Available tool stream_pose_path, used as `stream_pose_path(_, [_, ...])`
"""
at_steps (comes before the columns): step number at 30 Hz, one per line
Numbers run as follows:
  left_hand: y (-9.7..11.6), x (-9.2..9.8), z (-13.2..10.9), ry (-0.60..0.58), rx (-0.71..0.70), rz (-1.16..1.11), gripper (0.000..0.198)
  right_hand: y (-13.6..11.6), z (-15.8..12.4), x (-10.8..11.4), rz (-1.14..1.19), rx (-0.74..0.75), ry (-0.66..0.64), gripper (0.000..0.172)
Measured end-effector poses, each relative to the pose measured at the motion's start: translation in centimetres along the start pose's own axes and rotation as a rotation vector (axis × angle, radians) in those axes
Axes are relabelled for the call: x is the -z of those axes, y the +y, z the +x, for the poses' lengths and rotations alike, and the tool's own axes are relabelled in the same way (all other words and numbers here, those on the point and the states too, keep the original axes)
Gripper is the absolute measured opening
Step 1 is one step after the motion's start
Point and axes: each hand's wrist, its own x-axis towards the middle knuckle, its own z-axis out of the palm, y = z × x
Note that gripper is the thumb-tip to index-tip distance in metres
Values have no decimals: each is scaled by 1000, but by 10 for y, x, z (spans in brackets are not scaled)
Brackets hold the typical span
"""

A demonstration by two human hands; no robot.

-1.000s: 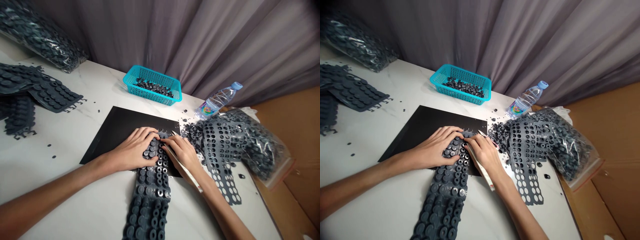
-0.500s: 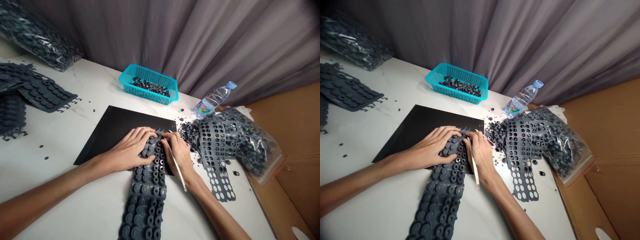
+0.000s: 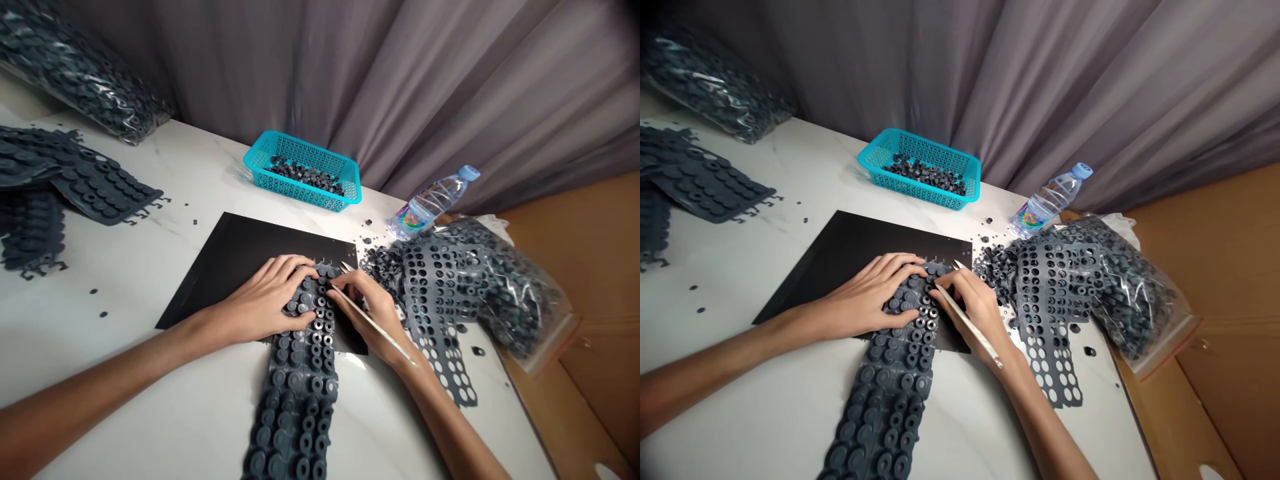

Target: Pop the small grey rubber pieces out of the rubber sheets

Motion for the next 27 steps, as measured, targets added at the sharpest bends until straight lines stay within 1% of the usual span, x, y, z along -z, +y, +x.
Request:
stream_pose_path(4, [0,-1,0,0,0,-4,51,-1,1,2,-4,74,-48,16])
stream_pose_path(7, [-1,-2,0,-1,-3,-7,52,-1,1,2,-5,93,-69,15])
stream_pose_path(12, [-1,-2,-1,-5,-3,0,54,0,2,1,-38,106,-63,13])
stream_pose_path(16, [-2,-2,-1,-5,-6,7,54,-3,4,-1,-121,92,-76,19])
stream_pose_path(19, [-2,-3,-1,5,-14,17,52,-4,5,-3,-205,120,-93,24])
stream_pose_path(23, [-2,-4,-1,6,-13,34,52,-3,5,-7,-270,171,-75,25])
stream_pose_path(27, [0,-4,-1,24,-10,22,53,0,4,-10,-332,185,-39,24])
